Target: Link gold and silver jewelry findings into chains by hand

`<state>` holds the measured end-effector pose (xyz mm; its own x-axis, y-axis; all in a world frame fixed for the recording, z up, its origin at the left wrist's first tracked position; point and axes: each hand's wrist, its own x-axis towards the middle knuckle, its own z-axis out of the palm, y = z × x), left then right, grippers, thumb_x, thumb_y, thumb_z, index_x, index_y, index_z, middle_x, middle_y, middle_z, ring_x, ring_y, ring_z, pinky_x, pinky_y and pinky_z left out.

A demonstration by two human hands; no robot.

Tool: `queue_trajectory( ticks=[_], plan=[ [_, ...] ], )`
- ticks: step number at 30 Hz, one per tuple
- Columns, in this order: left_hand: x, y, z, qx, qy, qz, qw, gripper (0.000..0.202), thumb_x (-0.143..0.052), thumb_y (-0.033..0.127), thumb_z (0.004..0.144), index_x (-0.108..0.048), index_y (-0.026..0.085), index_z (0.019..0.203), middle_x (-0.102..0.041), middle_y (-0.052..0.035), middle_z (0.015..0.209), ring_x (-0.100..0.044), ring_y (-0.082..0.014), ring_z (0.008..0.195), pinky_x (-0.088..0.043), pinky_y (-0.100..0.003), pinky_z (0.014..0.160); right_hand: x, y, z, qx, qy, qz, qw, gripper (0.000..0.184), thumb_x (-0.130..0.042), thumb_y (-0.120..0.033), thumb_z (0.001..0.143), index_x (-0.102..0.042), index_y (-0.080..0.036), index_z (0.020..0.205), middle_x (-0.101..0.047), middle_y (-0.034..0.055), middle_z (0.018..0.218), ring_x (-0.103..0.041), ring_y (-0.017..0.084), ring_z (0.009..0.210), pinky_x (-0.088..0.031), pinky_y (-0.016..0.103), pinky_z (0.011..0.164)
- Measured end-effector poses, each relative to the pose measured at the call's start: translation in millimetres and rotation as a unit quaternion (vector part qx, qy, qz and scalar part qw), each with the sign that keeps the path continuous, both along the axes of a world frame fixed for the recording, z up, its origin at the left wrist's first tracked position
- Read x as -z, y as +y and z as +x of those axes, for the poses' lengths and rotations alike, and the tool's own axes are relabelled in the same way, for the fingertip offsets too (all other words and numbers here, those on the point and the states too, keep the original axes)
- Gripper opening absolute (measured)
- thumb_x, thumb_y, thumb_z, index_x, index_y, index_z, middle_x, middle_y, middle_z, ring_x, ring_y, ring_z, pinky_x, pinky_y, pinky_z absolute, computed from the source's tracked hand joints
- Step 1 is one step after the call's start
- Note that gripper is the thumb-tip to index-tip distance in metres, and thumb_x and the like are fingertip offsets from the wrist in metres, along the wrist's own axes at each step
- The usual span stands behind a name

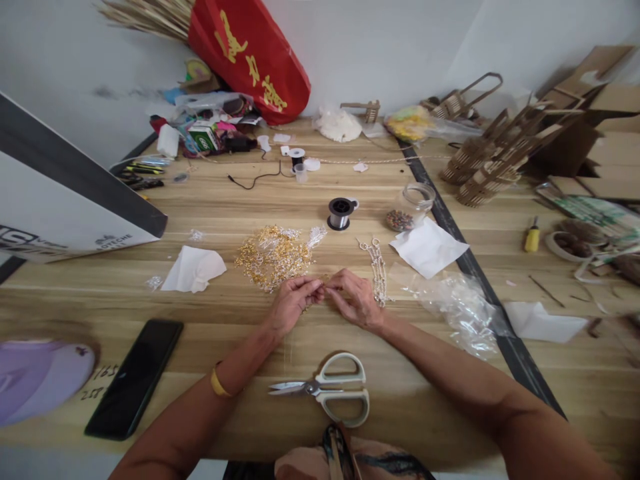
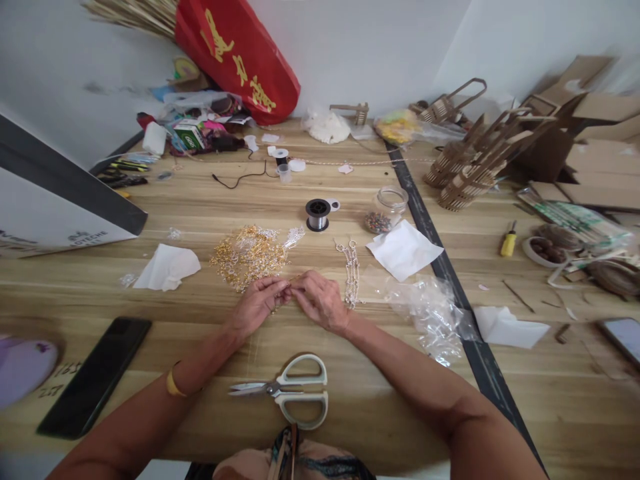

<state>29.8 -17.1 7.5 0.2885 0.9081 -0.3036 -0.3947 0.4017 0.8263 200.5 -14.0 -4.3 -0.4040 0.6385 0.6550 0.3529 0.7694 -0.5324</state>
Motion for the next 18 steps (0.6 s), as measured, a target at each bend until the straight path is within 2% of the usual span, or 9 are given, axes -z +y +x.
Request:
queue_trajectory(
  ticks=[18],
  plan=[
    [-0.2,-1.9,2.0,-0.016,-0.037,-0.030,0.999,0.018,-0.078,0.025,0.061,-0.068,0.011,0.068,-0.066,-0.0027,0.062,-0.059,-0.0098,0.056,-0.046,-0.023,0.058,-2.5,-0.4,0.3,-0.001,0.001,-0.001,1.000,0.012,-0.052,-0.014,0.088,-0.055,-0.019,0.097,-0.061,0.0059,0.083,-0.057,0.015,0.076,-0.048,0.028,0.066]
  ],
)
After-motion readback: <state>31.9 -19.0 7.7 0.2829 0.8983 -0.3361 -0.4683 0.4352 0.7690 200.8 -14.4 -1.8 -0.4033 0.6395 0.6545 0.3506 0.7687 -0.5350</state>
